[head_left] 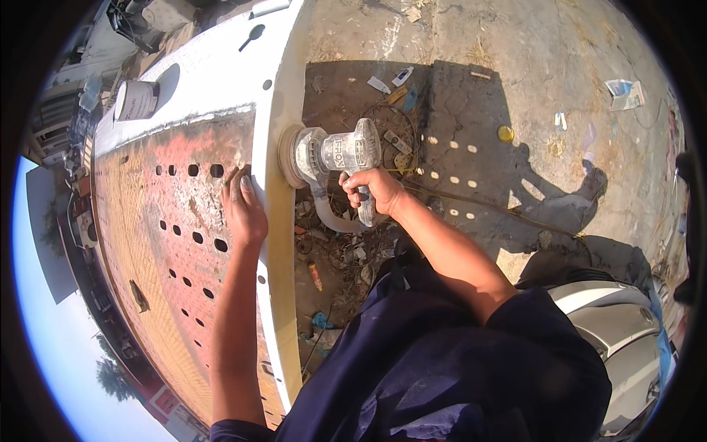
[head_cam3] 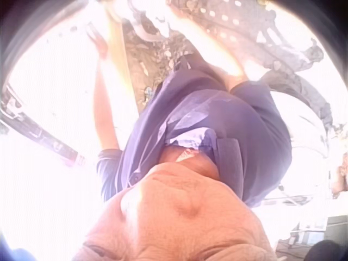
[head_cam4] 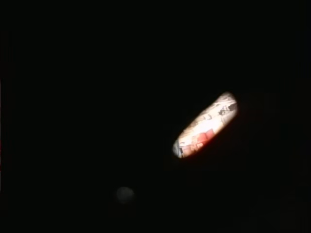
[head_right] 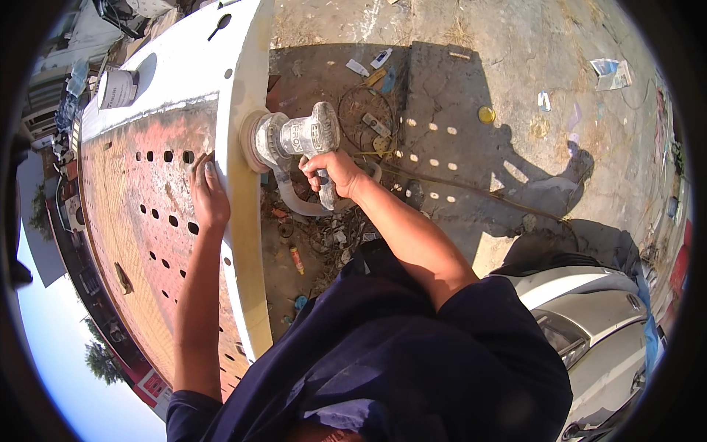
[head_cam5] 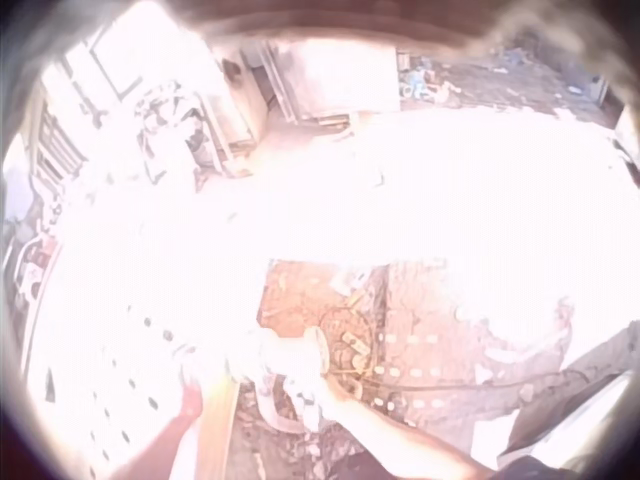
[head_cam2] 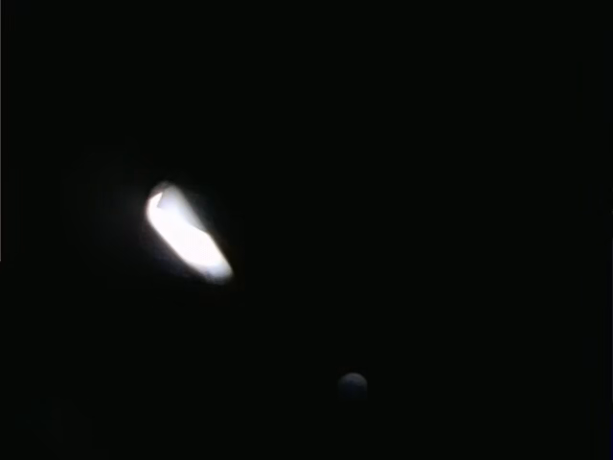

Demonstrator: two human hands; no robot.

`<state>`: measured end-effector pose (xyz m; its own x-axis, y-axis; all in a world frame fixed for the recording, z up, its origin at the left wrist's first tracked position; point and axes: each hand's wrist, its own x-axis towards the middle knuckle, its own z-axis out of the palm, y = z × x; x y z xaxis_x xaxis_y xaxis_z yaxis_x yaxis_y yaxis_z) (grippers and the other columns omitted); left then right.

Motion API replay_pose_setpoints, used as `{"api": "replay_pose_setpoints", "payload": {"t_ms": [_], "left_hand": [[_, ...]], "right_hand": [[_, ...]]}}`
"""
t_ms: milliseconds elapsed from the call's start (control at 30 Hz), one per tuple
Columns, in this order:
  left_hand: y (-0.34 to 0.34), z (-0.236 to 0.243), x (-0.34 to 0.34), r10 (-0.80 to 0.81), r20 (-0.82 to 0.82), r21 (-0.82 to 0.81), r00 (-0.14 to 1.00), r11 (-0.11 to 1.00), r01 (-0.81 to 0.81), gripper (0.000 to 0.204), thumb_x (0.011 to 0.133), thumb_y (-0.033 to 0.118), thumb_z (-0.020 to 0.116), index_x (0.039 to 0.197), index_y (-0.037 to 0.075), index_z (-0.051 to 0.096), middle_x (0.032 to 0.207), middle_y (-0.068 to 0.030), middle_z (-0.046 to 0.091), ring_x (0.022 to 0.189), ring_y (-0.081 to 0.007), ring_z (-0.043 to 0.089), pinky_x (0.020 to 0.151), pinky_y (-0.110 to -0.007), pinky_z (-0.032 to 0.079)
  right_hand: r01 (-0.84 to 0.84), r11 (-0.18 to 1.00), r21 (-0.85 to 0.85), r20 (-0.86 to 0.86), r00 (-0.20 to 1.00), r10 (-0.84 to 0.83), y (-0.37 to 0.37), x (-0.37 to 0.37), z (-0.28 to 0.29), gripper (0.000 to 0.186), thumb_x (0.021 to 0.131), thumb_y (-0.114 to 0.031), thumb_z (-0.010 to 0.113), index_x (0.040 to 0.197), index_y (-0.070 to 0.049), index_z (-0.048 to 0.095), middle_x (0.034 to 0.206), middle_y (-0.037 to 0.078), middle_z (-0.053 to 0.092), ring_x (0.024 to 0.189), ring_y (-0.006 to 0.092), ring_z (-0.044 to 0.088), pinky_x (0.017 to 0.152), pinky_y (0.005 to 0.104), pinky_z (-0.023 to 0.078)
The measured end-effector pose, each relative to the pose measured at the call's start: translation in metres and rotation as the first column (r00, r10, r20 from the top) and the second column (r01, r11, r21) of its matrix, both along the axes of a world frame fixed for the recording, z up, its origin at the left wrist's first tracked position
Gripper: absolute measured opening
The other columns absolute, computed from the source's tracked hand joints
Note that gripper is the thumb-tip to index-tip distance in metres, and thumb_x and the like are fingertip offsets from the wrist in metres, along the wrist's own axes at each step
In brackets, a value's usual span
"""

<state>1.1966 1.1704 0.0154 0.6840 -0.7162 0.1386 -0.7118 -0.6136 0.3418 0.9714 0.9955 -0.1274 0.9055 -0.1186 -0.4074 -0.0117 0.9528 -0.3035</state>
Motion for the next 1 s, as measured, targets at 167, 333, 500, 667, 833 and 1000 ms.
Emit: {"api": "replay_pose_setpoints", "payload": {"t_ms": [167,333,500,667,833,1000], "left_hand": [[0.000,-0.001,0.001,-0.003,-0.012,-0.002,1.000,1.000,0.003,0.036,0.116,0.019,0.045,0.137,0.001,0.068,0.139,-0.0209,0.065,0.133,-0.0412,0.056,0.119,-0.050,0.041],[0.001,0.001,0.000,-0.003,-0.030,-0.011,1.000,1.000,0.003,0.037,0.116,0.020,0.044,0.137,0.000,0.067,0.139,-0.0210,0.065,0.133,-0.0411,0.056,0.119,-0.050,0.041],[0.002,0.000,0.003,-0.038,-0.003,-0.018,0.999,0.999,0.038,0.038,0.116,0.021,0.043,0.136,-0.001,0.067,0.139,-0.0213,0.065,0.134,-0.0410,0.057,0.119,-0.050,0.041],[-0.003,0.004,0.001,-0.023,-0.063,-0.011,0.998,1.000,0.022,0.040,0.117,0.022,0.042,0.137,-0.001,0.067,0.140,-0.0216,0.065,0.133,-0.0416,0.057,0.119,-0.050,0.041],[0.003,-0.002,0.005,-0.014,-0.072,-0.011,0.997,1.000,0.013,0.040,0.118,0.023,0.042,0.137,-0.002,0.067,0.140,-0.0224,0.065,0.133,-0.0419,0.056,0.119,-0.050,0.041],[0.003,-0.002,0.007,-0.008,-0.068,-0.009,0.998,1.000,0.008,0.039,0.117,0.023,0.044,0.137,-0.002,0.067,0.139,-0.0234,0.066,0.133,-0.0422,0.057,0.118,-0.051,0.041]], "right_hand": [[0.007,1.000,-0.017,-0.005,1.000,-0.007,-0.015,0.009,-0.009,0.022,0.087,-0.011,0.071,0.104,0.002,0.070,0.079,0.007,0.065,0.057,0.0152,0.058,0.060,0.0347,0.051],[-0.017,1.000,-0.018,-0.032,0.999,0.017,0.011,-0.005,-0.009,0.020,0.088,-0.011,0.070,0.104,0.000,0.070,0.079,0.006,0.065,0.058,0.0157,0.060,0.060,0.0362,0.052],[0.020,1.000,0.008,-0.013,1.000,-0.020,-0.010,0.009,-0.007,0.021,0.089,-0.010,0.070,0.106,0.002,0.069,0.080,0.005,0.064,0.060,0.0126,0.056,0.060,0.0328,0.050],[0.020,1.000,0.001,-0.021,1.000,-0.020,-0.003,0.005,-0.008,0.020,0.088,-0.011,0.070,0.104,0.001,0.070,0.078,0.005,0.064,0.059,0.0136,0.058,0.060,0.0346,0.051],[0.021,0.999,-0.034,-0.052,0.998,-0.023,0.021,-0.004,-0.010,0.020,0.087,-0.013,0.071,0.103,0.000,0.071,0.078,0.006,0.065,0.059,0.0157,0.061,0.060,0.0363,0.053],[0.069,0.997,-0.015,-0.019,0.997,-0.070,-0.021,0.018,-0.011,0.019,0.089,-0.010,0.069,0.104,0.001,0.069,0.080,0.005,0.063,0.060,0.0128,0.057,0.061,0.0332,0.051]]}}
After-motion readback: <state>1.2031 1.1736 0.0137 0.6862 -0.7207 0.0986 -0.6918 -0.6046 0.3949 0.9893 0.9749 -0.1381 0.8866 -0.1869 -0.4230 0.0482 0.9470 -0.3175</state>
